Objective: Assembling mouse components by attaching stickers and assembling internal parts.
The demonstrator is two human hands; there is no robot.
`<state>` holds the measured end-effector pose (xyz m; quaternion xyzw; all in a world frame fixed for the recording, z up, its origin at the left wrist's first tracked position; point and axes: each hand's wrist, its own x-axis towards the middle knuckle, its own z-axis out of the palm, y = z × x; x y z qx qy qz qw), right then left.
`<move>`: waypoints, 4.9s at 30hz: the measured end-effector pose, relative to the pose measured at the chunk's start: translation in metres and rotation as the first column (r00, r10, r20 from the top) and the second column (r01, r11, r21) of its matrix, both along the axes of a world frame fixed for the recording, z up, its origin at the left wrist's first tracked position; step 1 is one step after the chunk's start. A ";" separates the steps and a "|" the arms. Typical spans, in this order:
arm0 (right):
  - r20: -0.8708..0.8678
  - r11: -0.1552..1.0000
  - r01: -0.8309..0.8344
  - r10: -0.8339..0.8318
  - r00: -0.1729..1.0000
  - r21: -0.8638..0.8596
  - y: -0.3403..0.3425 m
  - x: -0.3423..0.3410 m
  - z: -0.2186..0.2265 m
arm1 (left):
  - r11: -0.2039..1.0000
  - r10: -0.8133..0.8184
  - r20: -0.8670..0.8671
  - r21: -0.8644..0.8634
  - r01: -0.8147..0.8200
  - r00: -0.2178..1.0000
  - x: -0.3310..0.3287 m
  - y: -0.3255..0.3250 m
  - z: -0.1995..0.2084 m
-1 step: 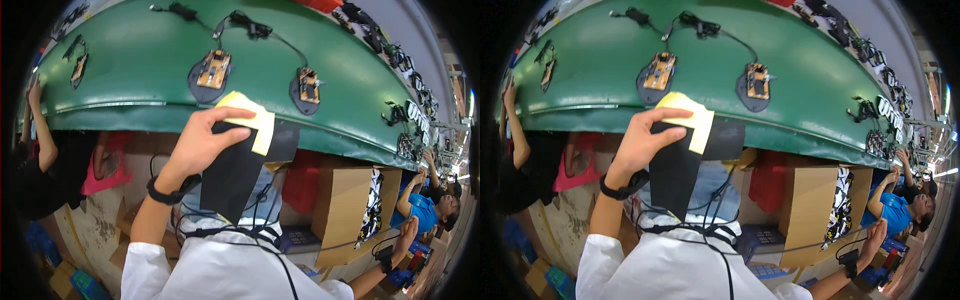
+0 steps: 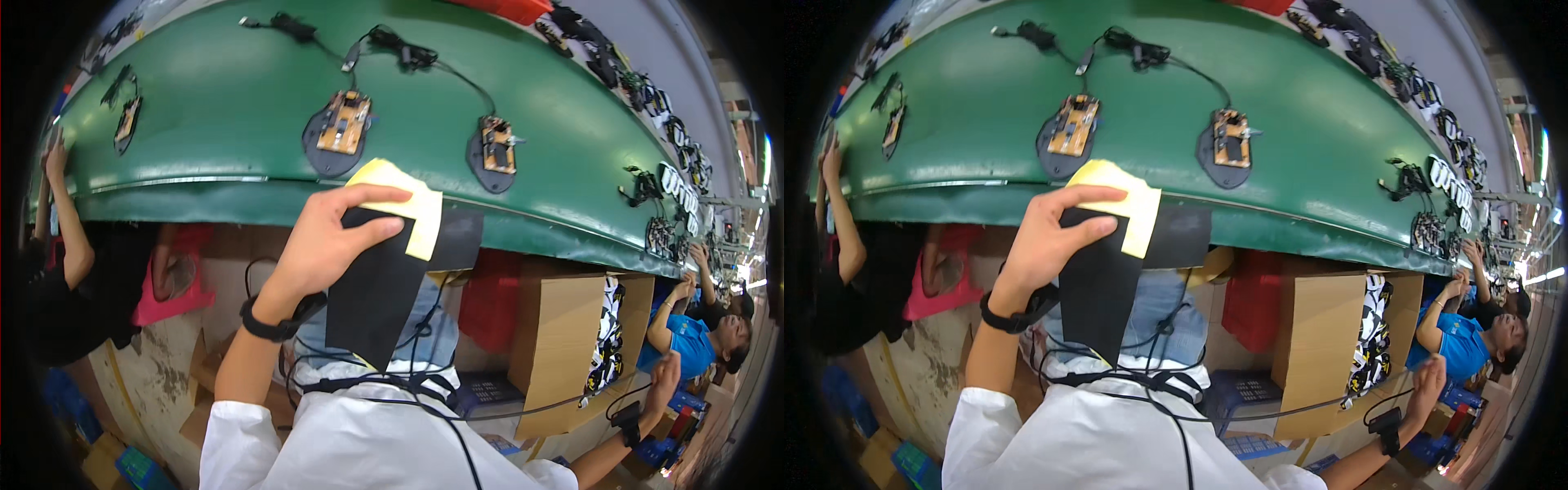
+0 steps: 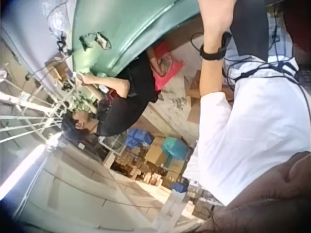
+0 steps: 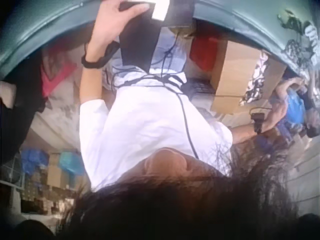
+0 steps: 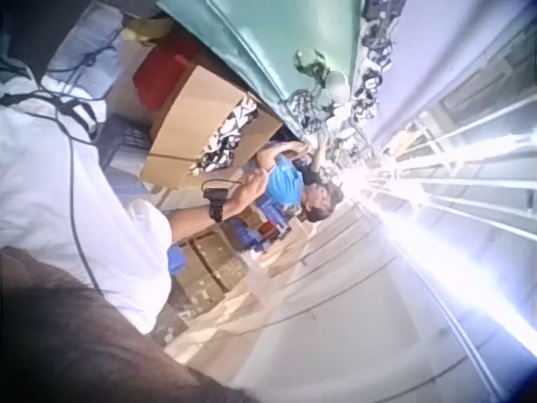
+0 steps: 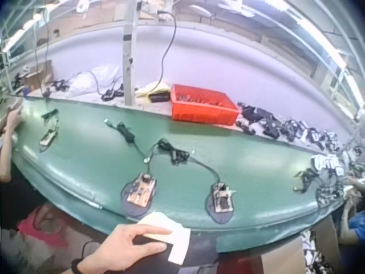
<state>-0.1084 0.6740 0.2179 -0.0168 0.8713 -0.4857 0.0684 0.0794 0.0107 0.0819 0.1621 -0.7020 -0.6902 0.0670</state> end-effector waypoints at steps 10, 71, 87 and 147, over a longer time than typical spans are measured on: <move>0.089 0.678 -0.509 0.553 0.829 0.531 -0.252 -0.013 -0.021 | 0.999 0.012 0.051 -0.040 -0.010 0.999 0.006 0.003 0.007; -0.222 0.288 -0.878 0.951 0.215 0.383 -0.571 -0.080 -0.115 | 0.998 -0.065 0.005 -0.026 0.065 0.998 0.021 -0.016 0.004; 0.383 0.625 -0.346 0.737 0.557 -0.700 -0.507 -0.009 -0.107 | 0.901 -0.327 -0.026 -0.311 0.303 0.945 0.036 -0.020 -0.013; -0.478 0.846 -0.432 0.533 0.698 0.313 -0.455 -0.065 -0.118 | 0.975 -0.107 0.001 -0.195 0.105 0.994 0.047 -0.022 0.001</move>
